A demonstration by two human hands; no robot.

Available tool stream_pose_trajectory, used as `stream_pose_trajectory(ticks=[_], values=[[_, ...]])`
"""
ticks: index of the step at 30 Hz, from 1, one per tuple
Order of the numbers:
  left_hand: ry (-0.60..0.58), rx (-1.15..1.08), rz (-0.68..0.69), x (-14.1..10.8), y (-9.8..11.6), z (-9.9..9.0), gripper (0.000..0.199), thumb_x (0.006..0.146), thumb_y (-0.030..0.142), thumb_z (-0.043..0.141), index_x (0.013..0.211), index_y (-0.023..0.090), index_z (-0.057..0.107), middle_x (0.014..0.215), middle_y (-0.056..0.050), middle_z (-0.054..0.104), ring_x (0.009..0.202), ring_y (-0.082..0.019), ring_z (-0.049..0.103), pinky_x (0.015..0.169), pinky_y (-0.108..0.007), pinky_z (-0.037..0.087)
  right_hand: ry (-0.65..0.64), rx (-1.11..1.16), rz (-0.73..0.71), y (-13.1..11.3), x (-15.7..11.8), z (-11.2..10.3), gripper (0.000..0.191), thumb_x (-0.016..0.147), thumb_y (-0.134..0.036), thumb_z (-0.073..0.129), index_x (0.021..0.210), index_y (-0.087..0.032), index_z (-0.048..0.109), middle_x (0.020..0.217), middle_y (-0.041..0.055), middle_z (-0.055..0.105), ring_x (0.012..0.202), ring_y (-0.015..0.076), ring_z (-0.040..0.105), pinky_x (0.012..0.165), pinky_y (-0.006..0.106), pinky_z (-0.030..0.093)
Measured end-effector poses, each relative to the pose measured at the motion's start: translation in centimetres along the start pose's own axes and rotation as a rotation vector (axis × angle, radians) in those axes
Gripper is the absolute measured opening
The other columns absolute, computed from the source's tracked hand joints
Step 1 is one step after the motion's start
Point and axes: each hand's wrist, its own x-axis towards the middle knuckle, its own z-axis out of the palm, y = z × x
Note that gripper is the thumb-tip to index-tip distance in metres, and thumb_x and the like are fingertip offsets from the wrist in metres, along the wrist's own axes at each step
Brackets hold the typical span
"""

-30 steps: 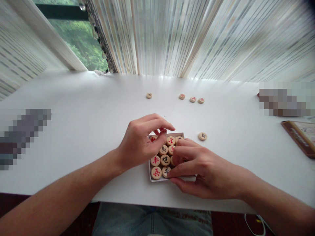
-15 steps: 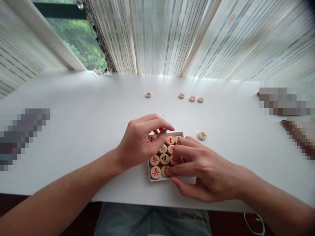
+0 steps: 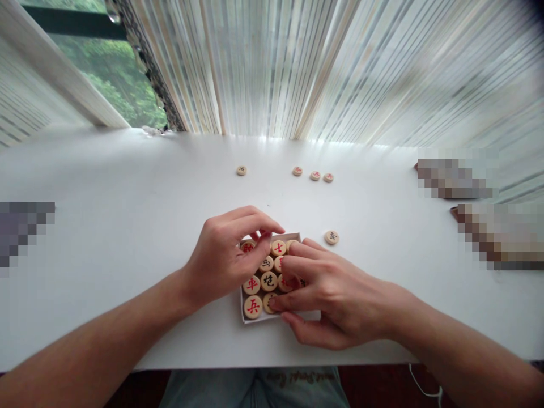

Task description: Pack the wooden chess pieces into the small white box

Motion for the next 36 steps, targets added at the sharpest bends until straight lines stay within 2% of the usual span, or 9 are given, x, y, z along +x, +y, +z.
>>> stream_pose_trajectory(ticks=[7,9,13,15,18,21,26,31,36], values=[[0.033,0.021,0.008,0.1,-0.3,-0.5,0.024,0.087,-0.001,0.064,0.094,0.018,0.078,0.089,-0.004,0.079,0.079,-0.016,0.074,0.074,-0.028,0.058,0.286,0.002,0.047,1.4,-0.3,-1.1,0.019,0.090,-0.015,0.062,0.084,-0.012,0.081,0.073,0.0076,0.064,0.068,0.0189,0.050,0.064,0.034,0.041],[0.030,0.021,0.009,0.1,-0.4,-0.5,0.025,0.088,-0.001,0.063,0.095,0.018,0.078,0.089,-0.004,0.080,0.079,-0.016,0.074,0.074,-0.027,0.058,0.337,0.001,0.165,2.6,-0.7,-2.0,0.018,0.091,-0.014,0.063,0.084,-0.012,0.080,0.072,0.0074,0.067,0.067,0.0180,0.055,0.062,0.032,0.043],[0.032,0.017,0.012,0.1,-0.5,-0.4,0.025,0.088,-0.002,0.063,0.095,0.016,0.078,0.090,-0.004,0.080,0.079,-0.015,0.074,0.073,-0.026,0.058,0.394,-0.087,0.588,5.8,-2.1,-4.2,0.017,0.091,-0.021,0.065,0.082,-0.015,0.078,0.071,0.0046,0.070,0.064,0.0163,0.059,0.060,0.030,0.042],[0.046,0.015,0.018,0.1,-0.5,-0.4,0.025,0.087,-0.002,0.062,0.095,0.015,0.078,0.089,-0.004,0.080,0.078,-0.015,0.074,0.073,-0.025,0.058,0.342,-0.088,0.748,7.1,-2.9,-5.3,0.019,0.091,-0.030,0.068,0.084,-0.015,0.078,0.070,0.0033,0.069,0.064,0.0164,0.058,0.061,0.031,0.042],[0.049,0.012,0.008,0.0,-0.4,-0.5,0.025,0.088,-0.003,0.062,0.094,0.014,0.079,0.089,-0.005,0.079,0.078,-0.014,0.074,0.074,-0.025,0.057,0.048,0.065,0.857,8.1,-3.9,-6.6,0.030,0.088,-0.045,0.075,0.098,-0.017,0.080,0.076,0.0025,0.070,0.068,0.0173,0.061,0.061,0.030,0.044],[0.049,0.003,-0.004,0.0,-0.2,-0.7,0.025,0.088,-0.004,0.061,0.094,0.012,0.079,0.089,-0.005,0.079,0.078,-0.014,0.073,0.073,-0.025,0.057,-0.178,0.156,0.879,8.1,-4.3,-7.1,0.043,0.079,-0.049,0.085,0.111,-0.020,0.078,0.085,0.0018,0.072,0.074,0.0181,0.064,0.065,0.029,0.048],[0.036,-0.012,0.009,0.0,-0.2,-0.6,0.023,0.089,-0.003,0.061,0.094,0.012,0.078,0.089,-0.006,0.079,0.080,-0.015,0.073,0.074,-0.026,0.056,-0.209,0.117,0.848,7.7,-4.0,-6.4,0.023,0.080,-0.038,0.084,0.095,-0.021,0.078,0.078,-0.0001,0.070,0.069,0.0162,0.059,0.063,0.029,0.046],[0.026,-0.023,-0.006,0.0,-0.4,-0.6,0.024,0.088,-0.003,0.062,0.095,0.013,0.078,0.090,-0.006,0.079,0.081,-0.015,0.074,0.075,-0.025,0.057,-0.015,0.143,0.763,7.5,-3.2,-5.0,0.015,0.082,-0.032,0.081,0.084,-0.019,0.075,0.069,-0.0006,0.068,0.063,0.0144,0.057,0.059,0.028,0.046],[0.022,-0.048,-0.024,-0.1,-0.2,-0.5,0.023,0.088,-0.002,0.063,0.095,0.012,0.079,0.088,-0.005,0.080,0.079,-0.013,0.074,0.074,-0.022,0.057,0.206,0.176,0.690,6.7,-2.3,-3.2,0.015,0.086,-0.029,0.078,0.091,-0.018,0.070,0.080,0.0020,0.073,0.066,0.0140,0.062,0.062,0.027,0.053]])
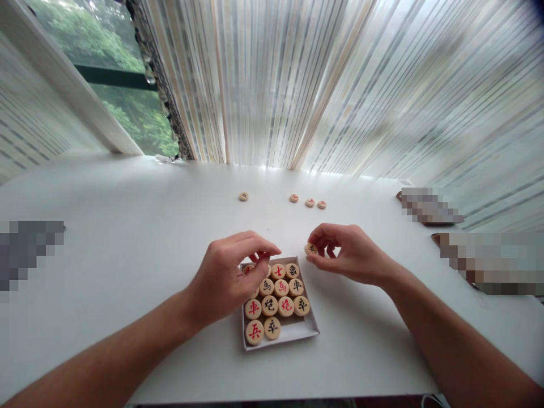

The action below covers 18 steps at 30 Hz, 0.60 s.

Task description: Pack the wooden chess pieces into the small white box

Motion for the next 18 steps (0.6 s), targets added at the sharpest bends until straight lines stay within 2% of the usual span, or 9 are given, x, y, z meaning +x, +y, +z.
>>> stream_pose_trajectory(ticks=[3,7,12,18], values=[[-0.041,-0.030,-0.048,-0.1,0.5,0.1,0.020,0.090,0.003,0.065,0.096,0.012,0.081,0.088,-0.005,0.083,0.078,-0.013,0.076,0.072,-0.022,0.057,0.088,0.212,-0.089,-0.9,-0.6,1.4,0.021,0.085,-0.029,0.084,0.094,-0.018,0.069,0.081,0.0024,0.073,0.066,0.0137,0.063,0.061,0.027,0.055],[-0.101,-0.111,-0.219,0.0,1.2,0.1,0.014,0.094,0.018,0.073,0.099,0.013,0.085,0.089,-0.005,0.086,0.076,-0.015,0.078,0.069,-0.023,0.058,0.154,0.392,-0.205,-1.9,-1.3,3.4,0.025,0.083,-0.020,0.088,0.101,-0.019,0.071,0.079,0.0003,0.072,0.068,0.0136,0.064,0.063,0.026,0.057],[-0.177,-0.220,-0.417,-0.1,1.6,0.1,0.018,0.093,0.030,0.078,0.101,0.017,0.088,0.086,-0.004,0.087,0.068,-0.016,0.074,0.061,-0.024,0.055,0.189,0.405,-0.309,-2.6,-1.8,4.9,0.022,0.086,-0.015,0.087,0.103,-0.020,0.074,0.080,0.0002,0.072,0.069,0.0133,0.067,0.065,0.025,0.059],[-0.171,-0.284,-0.467,-0.2,1.9,0.2,0.013,0.092,0.025,0.078,0.098,0.019,0.088,0.082,-0.002,0.086,0.069,-0.014,0.074,0.063,-0.021,0.056,0.177,0.457,-0.325,-3.3,-2.1,5.1,0.018,0.089,-0.015,0.084,0.105,-0.019,0.078,0.085,0.0039,0.079,0.072,0.0146,0.073,0.067,0.025,0.063]])
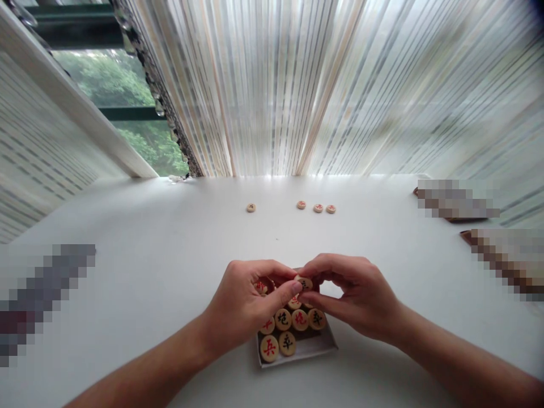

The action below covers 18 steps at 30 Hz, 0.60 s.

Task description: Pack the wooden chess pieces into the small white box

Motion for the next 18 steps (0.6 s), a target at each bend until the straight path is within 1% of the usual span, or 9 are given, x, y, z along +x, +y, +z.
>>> stream_pose_trajectory(ticks=[4,7,9,12,15,18], values=[[0.039,0.007,0.022,0.1,0.1,0.0,0.013,0.093,0.026,0.078,0.098,0.018,0.086,0.083,-0.003,0.085,0.072,-0.014,0.077,0.066,-0.021,0.059,0.025,0.099,0.061,-0.4,0.2,0.0,0.017,0.092,-0.018,0.083,0.109,-0.019,0.082,0.091,0.0070,0.084,0.078,0.0162,0.079,0.072,0.024,0.066],[0.054,0.000,0.028,0.2,0.1,0.0,0.013,0.092,0.026,0.078,0.097,0.017,0.086,0.085,-0.004,0.086,0.075,-0.016,0.079,0.070,-0.022,0.062,0.059,0.214,0.143,-0.7,0.4,0.0,0.018,0.090,-0.019,0.085,0.108,-0.020,0.086,0.087,0.0067,0.085,0.074,0.0157,0.081,0.068,0.021,0.067],[0.058,-0.018,0.023,0.2,0.1,0.0,0.014,0.092,0.025,0.079,0.098,0.016,0.087,0.090,-0.006,0.087,0.080,-0.017,0.081,0.073,-0.023,0.063,0.076,0.292,0.200,-1.0,0.6,0.0,0.018,0.089,-0.022,0.087,0.107,-0.019,0.088,0.085,0.0071,0.085,0.071,0.0168,0.081,0.066,0.022,0.068],[0.056,-0.068,0.011,0.2,0.3,0.0,0.014,0.091,0.023,0.079,0.100,0.015,0.087,0.094,-0.007,0.088,0.083,-0.019,0.082,0.074,-0.024,0.065,0.098,0.377,0.268,-1.3,0.6,0.0,0.020,0.086,-0.027,0.091,0.105,-0.020,0.089,0.084,0.0086,0.086,0.069,0.0193,0.082,0.066,0.026,0.071],[0.035,-0.115,0.007,0.2,0.5,0.0,0.013,0.091,0.021,0.079,0.100,0.016,0.087,0.093,-0.007,0.088,0.082,-0.019,0.082,0.073,-0.023,0.066,0.098,0.429,0.309,-1.6,0.6,0.0,0.024,0.081,-0.027,0.095,0.104,-0.021,0.089,0.082,0.0084,0.086,0.068,0.0189,0.082,0.066,0.024,0.070],[0.015,-0.149,0.003,0.2,0.5,-0.1,0.012,0.093,0.020,0.078,0.100,0.017,0.087,0.091,-0.006,0.087,0.081,-0.018,0.082,0.072,-0.022,0.066,0.093,0.446,0.317,-1.8,0.6,0.1,0.023,0.082,-0.026,0.095,0.103,-0.021,0.089,0.080,0.0082,0.085,0.067,0.0181,0.082,0.065,0.023,0.070]])
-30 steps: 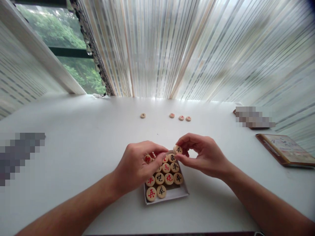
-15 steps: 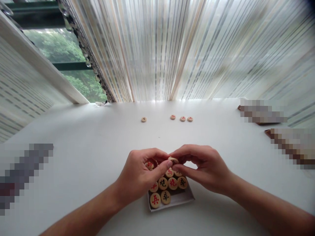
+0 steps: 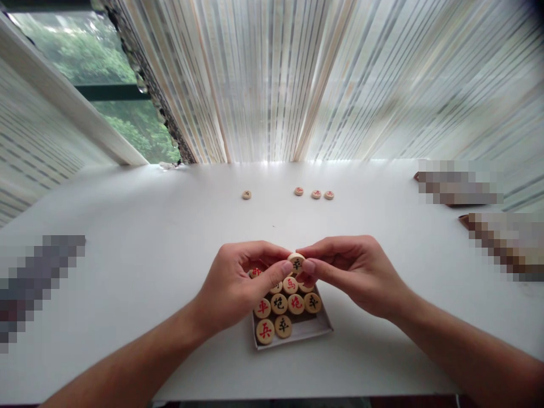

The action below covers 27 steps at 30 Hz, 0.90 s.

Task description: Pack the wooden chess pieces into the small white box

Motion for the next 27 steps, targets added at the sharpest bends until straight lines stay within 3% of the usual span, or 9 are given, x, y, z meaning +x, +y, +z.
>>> stream_pose_trajectory(ticks=[5,11,15,27], values=[[0.018,0.011,0.003,0.1,-0.1,-0.1,0.010,0.093,0.021,0.079,0.098,0.017,0.087,0.089,-0.004,0.087,0.081,-0.016,0.082,0.072,-0.019,0.064,0.012,-0.007,-0.015,0.0,-0.2,0.1,0.017,0.084,-0.025,0.093,0.101,-0.023,0.089,0.083,0.0068,0.086,0.068,0.0177,0.082,0.066,0.023,0.070],[0.054,-0.006,0.042,-0.1,-0.2,0.2,0.011,0.091,0.018,0.082,0.100,0.017,0.088,0.094,-0.005,0.088,0.084,-0.017,0.082,0.075,-0.021,0.064,0.043,-0.146,-0.130,0.0,-0.1,0.1,0.013,0.085,-0.023,0.091,0.098,-0.025,0.089,0.093,0.0072,0.086,0.084,0.0193,0.081,0.074,0.024,0.069],[0.074,0.002,0.065,-0.2,-0.3,0.5,0.011,0.087,0.016,0.085,0.098,0.016,0.088,0.092,-0.007,0.087,0.083,-0.018,0.081,0.073,-0.024,0.064,0.089,-0.252,-0.215,0.1,-0.3,0.3,0.010,0.086,-0.025,0.091,0.095,-0.027,0.090,0.095,0.0086,0.084,0.084,0.0213,0.080,0.071,0.026,0.069],[0.088,-0.046,0.076,-0.4,-0.7,0.9,0.018,0.088,0.031,0.088,0.097,0.015,0.088,0.097,-0.012,0.086,0.086,-0.022,0.081,0.071,-0.029,0.064,0.143,-0.440,-0.225,1.2,-1.0,-0.4,0.008,0.086,-0.040,0.090,0.092,-0.035,0.089,0.097,0.0064,0.084,0.079,0.0237,0.080,0.067,0.028,0.072]])
